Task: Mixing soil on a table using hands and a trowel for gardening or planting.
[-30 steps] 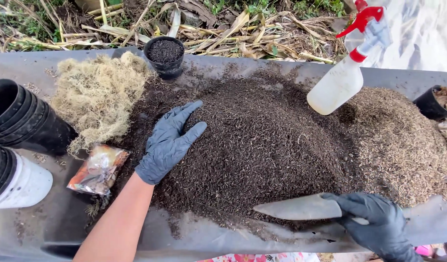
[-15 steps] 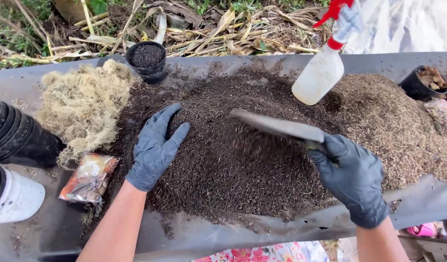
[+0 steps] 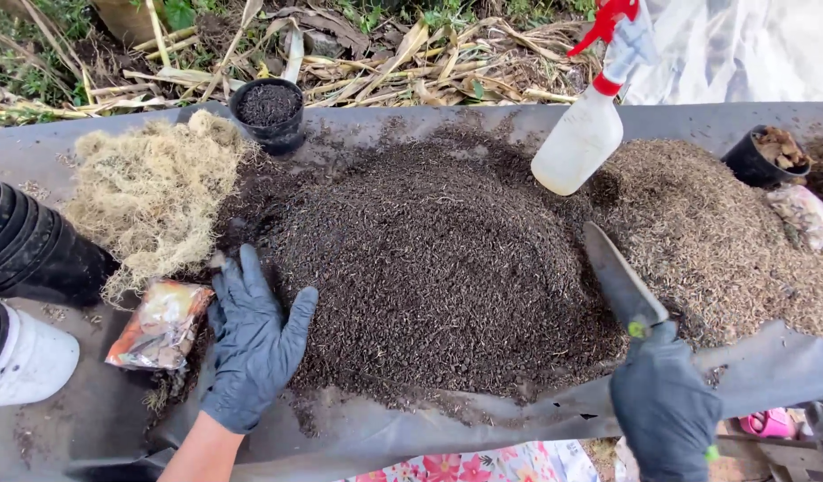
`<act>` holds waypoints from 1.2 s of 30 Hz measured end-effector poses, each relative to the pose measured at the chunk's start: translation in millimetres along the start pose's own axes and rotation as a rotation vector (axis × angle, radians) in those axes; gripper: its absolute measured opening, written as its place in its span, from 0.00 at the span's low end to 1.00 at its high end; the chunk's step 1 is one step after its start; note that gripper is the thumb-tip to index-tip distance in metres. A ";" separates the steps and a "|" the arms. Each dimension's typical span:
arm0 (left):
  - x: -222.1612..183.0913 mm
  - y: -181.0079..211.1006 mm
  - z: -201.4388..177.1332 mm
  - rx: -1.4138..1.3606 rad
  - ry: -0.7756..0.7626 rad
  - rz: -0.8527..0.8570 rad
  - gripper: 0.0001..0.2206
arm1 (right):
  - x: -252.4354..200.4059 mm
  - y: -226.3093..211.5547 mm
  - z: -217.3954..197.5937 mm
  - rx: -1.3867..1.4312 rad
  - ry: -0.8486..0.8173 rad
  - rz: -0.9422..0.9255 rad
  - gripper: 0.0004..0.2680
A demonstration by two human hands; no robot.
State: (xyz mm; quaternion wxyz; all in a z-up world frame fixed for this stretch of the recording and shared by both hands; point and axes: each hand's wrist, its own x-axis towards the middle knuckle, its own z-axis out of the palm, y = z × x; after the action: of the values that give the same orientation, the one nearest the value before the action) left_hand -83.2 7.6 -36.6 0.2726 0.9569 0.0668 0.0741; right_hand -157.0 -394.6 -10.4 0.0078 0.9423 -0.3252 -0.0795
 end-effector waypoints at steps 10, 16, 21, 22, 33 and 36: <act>36.5 45.6 21.4 -0.197 0.099 0.052 0.49 | 12.2 -64.8 -34.2 0.199 -0.007 -0.250 0.13; 58.5 78.6 13.9 -0.619 0.051 0.384 0.32 | 11.6 -103.6 -45.8 0.182 0.352 -0.478 0.16; 64.8 98.7 -18.5 -0.741 0.090 0.627 0.22 | 29.3 -99.6 -43.7 0.091 0.888 -0.735 0.28; 67.9 95.5 -14.8 -0.742 0.092 0.625 0.22 | 33.0 -101.7 -41.8 0.090 0.889 -0.737 0.28; 77.1 74.7 2.9 0.012 -0.309 0.371 0.49 | 95.5 -77.0 -20.6 -0.005 0.645 -1.035 0.30; 84.4 60.7 9.9 -0.075 -0.269 0.455 0.36 | 101.9 -57.1 -15.6 -0.060 0.637 -1.009 0.34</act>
State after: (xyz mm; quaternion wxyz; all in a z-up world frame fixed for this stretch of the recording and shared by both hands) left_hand 6.6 -34.4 -3.7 0.2908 0.9377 -0.1898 0.0079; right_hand -40.6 -412.7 -13.6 0.0927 0.9572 0.1832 0.2040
